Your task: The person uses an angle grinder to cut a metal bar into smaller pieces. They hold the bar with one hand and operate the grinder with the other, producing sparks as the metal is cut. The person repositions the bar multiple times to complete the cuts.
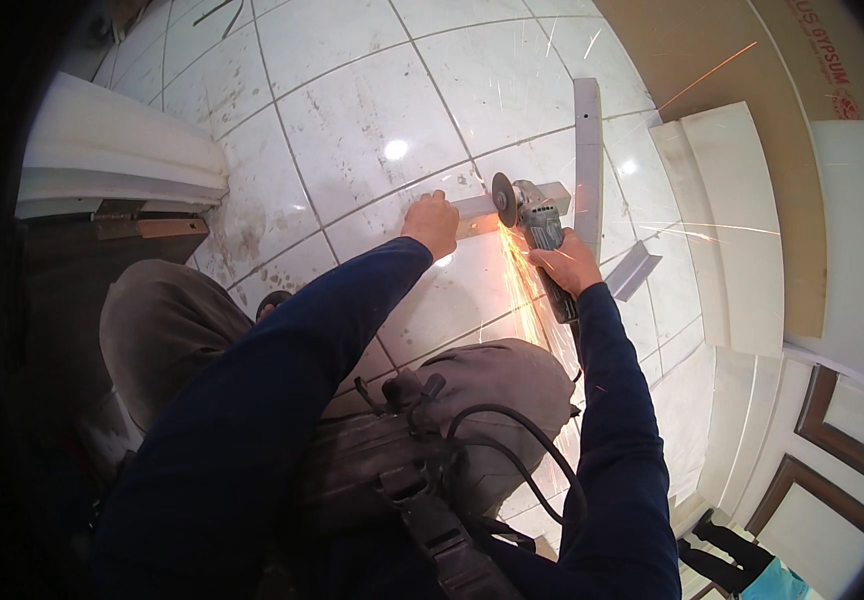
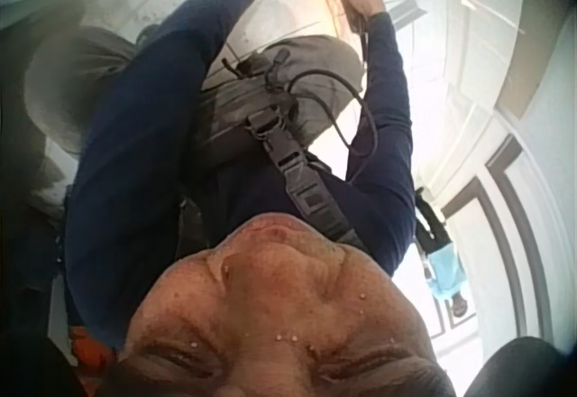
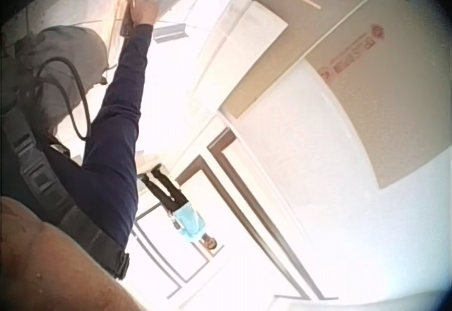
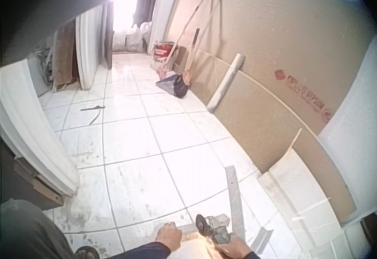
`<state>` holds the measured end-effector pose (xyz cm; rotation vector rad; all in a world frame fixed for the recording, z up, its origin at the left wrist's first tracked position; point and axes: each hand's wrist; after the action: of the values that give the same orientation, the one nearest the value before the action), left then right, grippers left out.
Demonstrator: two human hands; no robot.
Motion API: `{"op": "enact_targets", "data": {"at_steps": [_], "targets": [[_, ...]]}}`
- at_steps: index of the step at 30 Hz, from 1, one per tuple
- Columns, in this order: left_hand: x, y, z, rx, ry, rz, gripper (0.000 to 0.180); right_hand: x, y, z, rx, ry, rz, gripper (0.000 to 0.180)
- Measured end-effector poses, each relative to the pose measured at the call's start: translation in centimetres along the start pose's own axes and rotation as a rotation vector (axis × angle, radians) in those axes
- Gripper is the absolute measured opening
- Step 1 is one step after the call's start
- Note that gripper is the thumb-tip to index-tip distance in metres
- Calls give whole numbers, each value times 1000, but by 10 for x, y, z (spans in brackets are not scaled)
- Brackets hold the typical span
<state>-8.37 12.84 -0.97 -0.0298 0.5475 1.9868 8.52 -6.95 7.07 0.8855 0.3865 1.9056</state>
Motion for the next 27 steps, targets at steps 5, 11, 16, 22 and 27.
{"op": "enact_targets", "data": {"at_steps": [5, 11, 16, 22, 27], "targets": [[0, -3, -5, -20, 2, 10, 28, -7, 12, -6, -45, 10, -22, 71], [3, -3, -5, -3, -2, 6, 27, -14, 23, -14, -55, 50, -23, 73], [0, -2, -2, -11, -8, 8, 28, -24, 32, -21, -103, 16, -10, 74], [-1, -2, 0, -19, -28, -9, 29, -33, 33, -26, -129, 36, -26, 75], [0, 0, 3, -14, -35, 15, 29, -37, 29, -31, -117, 63, -14, 77]]}}
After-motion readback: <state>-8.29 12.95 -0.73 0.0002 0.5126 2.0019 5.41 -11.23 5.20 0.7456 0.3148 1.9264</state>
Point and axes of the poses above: each hand's wrist, its own y-axis away from the middle knuckle, its own z-axis out of the back of the hand, x = y × z, and after that the axes turned 3 degrees about -y, right-handed
